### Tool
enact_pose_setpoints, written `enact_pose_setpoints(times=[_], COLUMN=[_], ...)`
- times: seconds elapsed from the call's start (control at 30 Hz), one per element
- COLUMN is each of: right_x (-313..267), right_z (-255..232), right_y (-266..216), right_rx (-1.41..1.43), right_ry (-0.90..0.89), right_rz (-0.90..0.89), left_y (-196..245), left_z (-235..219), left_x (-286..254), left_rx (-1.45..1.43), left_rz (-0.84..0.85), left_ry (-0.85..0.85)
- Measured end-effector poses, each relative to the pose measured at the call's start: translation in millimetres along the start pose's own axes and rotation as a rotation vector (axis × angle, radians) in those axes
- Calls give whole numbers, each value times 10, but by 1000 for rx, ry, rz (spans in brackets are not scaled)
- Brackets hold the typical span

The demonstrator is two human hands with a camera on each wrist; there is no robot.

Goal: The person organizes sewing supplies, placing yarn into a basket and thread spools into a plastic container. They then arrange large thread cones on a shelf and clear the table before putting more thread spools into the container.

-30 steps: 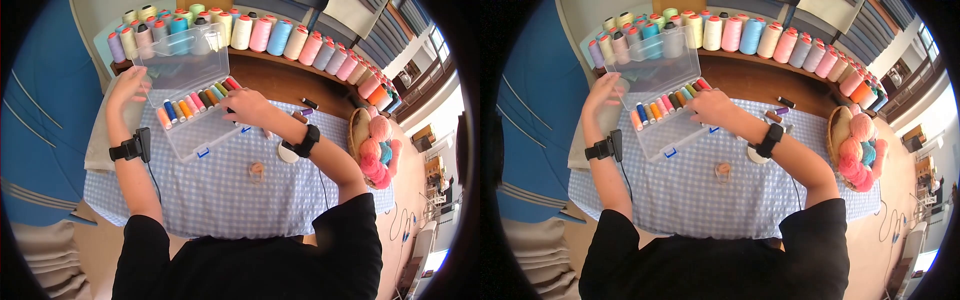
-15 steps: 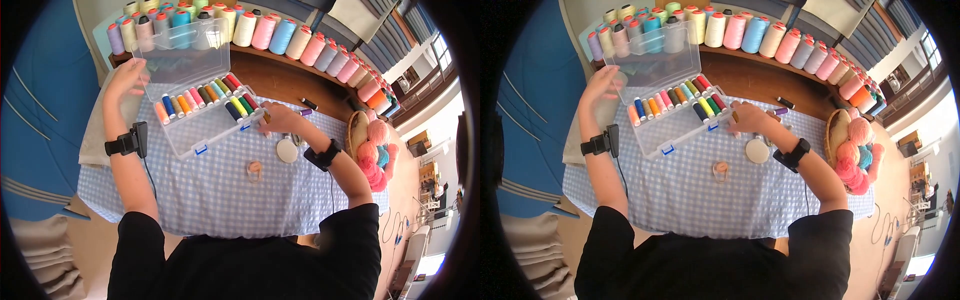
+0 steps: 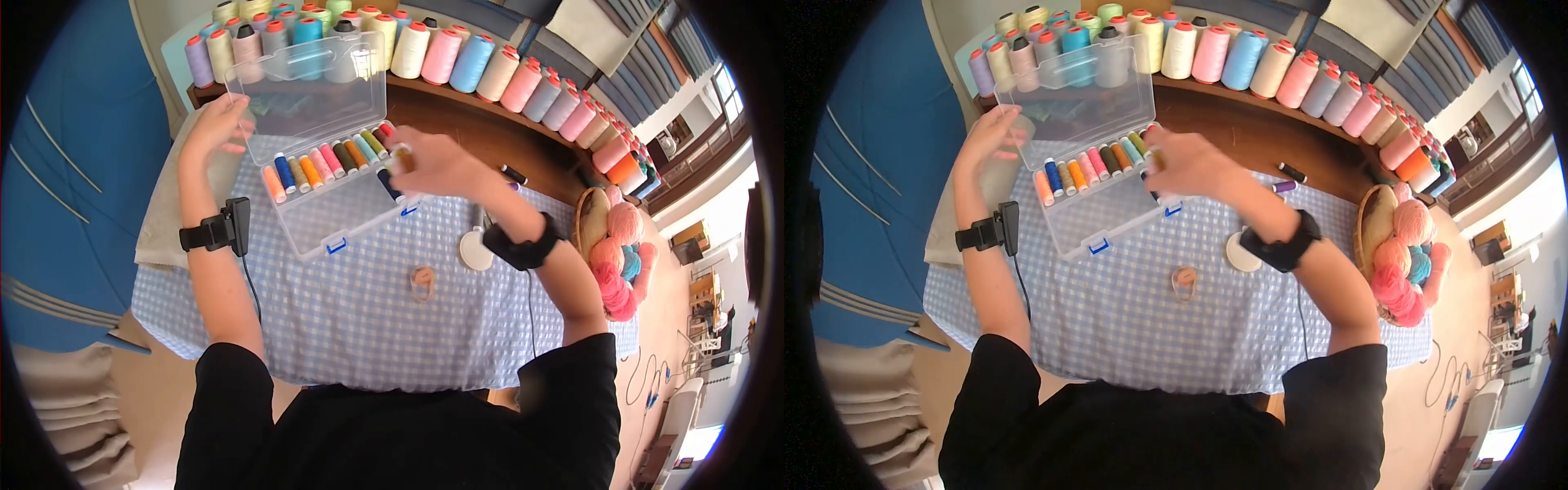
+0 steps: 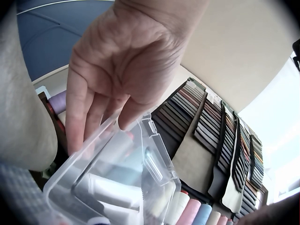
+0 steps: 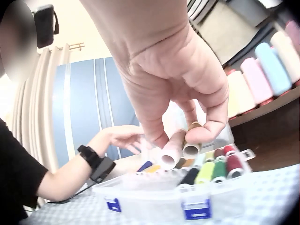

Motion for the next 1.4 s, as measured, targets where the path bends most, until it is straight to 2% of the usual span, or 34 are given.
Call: enact_pose_setpoints(times=[0.07,0.13,0.17,0.23,0.33,0.4,0.43,0.5,0.53,0.6,0.63,0.67,0.73,0.83,0.97,1.03,1.1,1.17,1.3,1.37,1.4], right_x=[105,200,181,110,43,-71,-134,-281,-373,-553,-593,-609,-647,-615,-511,-502,-464,-547,-595,-535,-553], right_z=[212,490,525,459,129,-209,-319,-497,-475,-419,-409,-415,-331,-371,-466,-615,-546,-437,-459,-395,-359], right_y=[-193,-224,-218,-191,45,419,731,1409,1746,2336,2463,2433,2451,2412,2354,2188,2106,2229,2340,2353,2409], right_rx=[-46,-214,-210,-233,-194,-236,-380,-567,-686,-608,-518,-517,-308,-279,-496,-509,-473,-254,-231,-433,-431], right_ry=[-5,-48,-36,85,58,73,50,10,-64,-37,-9,-7,-127,-98,-54,28,-15,-176,-86,-82,-85], right_rz=[1,-37,-31,-23,-26,23,116,141,95,106,115,113,180,243,100,195,227,550,521,306,310], left_y=[24,25,43,63,39,32,40,43,40,43,39,38,38,25,45,54,40,75,49,24,18], left_z=[17,14,5,21,5,10,4,9,5,8,5,-1,-4,1,14,4,17,14,13,14,19], left_x=[22,-18,-43,-61,-35,-32,-37,-41,-32,-26,-26,-26,-27,-25,-54,-54,-75,-78,-27,-11,-6], left_rx=[8,9,17,7,13,-7,-18,-21,-14,-10,-2,7,8,5,-23,-25,-21,-11,-23,-19,-18], left_rz=[8,-17,-7,12,0,-1,6,9,14,21,19,16,-3,-24,-1,5,12,27,22,21,20], left_ry=[-8,-14,-19,-16,-5,-14,-11,-6,-9,-10,-3,5,8,11,1,11,1,-4,-2,-10,-15])
Point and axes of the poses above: each hand's wrist, its own x-axis towards the middle knuckle, its own z-axis out of the palm, y = z × x, the point moved 8 cm from there along x, towards the middle knuckle, and after that the axes turned 1 degree about -z, right-handed, at the moved point
